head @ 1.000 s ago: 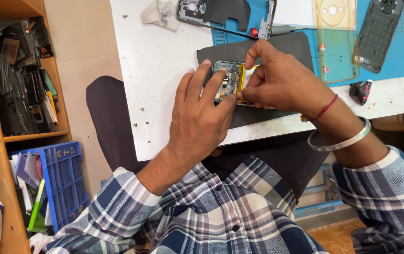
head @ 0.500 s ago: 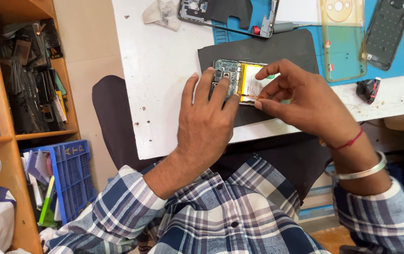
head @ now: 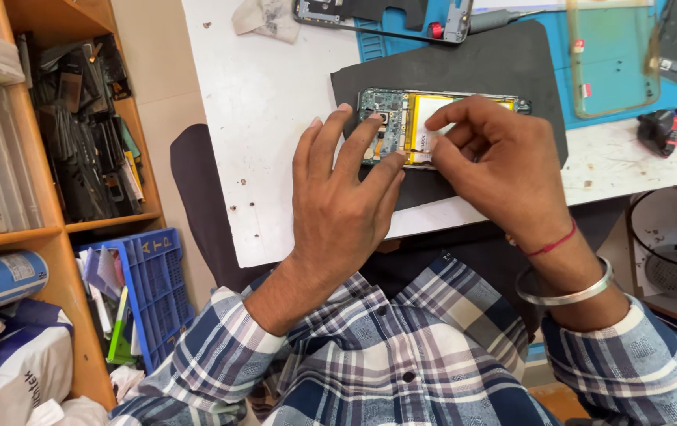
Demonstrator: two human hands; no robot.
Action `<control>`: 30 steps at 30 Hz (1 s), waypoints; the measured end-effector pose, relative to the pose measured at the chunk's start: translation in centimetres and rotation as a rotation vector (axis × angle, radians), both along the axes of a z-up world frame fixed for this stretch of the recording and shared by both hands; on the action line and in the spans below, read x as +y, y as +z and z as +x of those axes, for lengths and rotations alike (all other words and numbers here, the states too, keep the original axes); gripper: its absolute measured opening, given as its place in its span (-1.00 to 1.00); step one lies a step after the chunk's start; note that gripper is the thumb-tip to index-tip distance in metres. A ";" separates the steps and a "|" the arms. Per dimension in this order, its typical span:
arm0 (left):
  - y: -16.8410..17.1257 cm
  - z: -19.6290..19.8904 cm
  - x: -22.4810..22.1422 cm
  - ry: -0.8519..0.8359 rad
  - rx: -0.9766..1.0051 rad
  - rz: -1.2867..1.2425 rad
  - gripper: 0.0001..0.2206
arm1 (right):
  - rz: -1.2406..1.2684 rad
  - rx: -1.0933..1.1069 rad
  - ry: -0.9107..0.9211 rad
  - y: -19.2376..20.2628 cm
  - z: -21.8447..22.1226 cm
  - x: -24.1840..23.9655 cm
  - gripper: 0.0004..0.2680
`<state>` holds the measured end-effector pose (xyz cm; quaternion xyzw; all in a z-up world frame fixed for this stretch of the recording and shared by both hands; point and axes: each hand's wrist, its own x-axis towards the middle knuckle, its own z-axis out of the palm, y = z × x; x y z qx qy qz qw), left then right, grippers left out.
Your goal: The person sits on the floor and works on a disassembled smartphone placed on a black mat. They use their hands to manipulate small internal components, specifically connecting and adjusting ribbon cables and flex connectors on the motherboard.
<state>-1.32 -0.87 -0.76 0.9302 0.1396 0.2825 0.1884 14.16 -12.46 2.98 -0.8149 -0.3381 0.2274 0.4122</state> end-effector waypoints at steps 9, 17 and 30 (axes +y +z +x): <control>-0.2 -0.7 0.5 0.028 -0.076 -0.156 -0.80 | 0.096 -0.065 -0.012 -0.7 0.0 -0.3 -0.88; -0.6 -0.1 0.8 0.045 -0.077 -0.216 -0.86 | 0.253 0.060 -0.088 -1.5 -0.6 -0.7 -0.85; -1.2 -0.1 0.8 0.010 -0.065 -0.222 -0.78 | 0.424 0.179 -0.121 -2.2 -1.8 -1.3 -0.84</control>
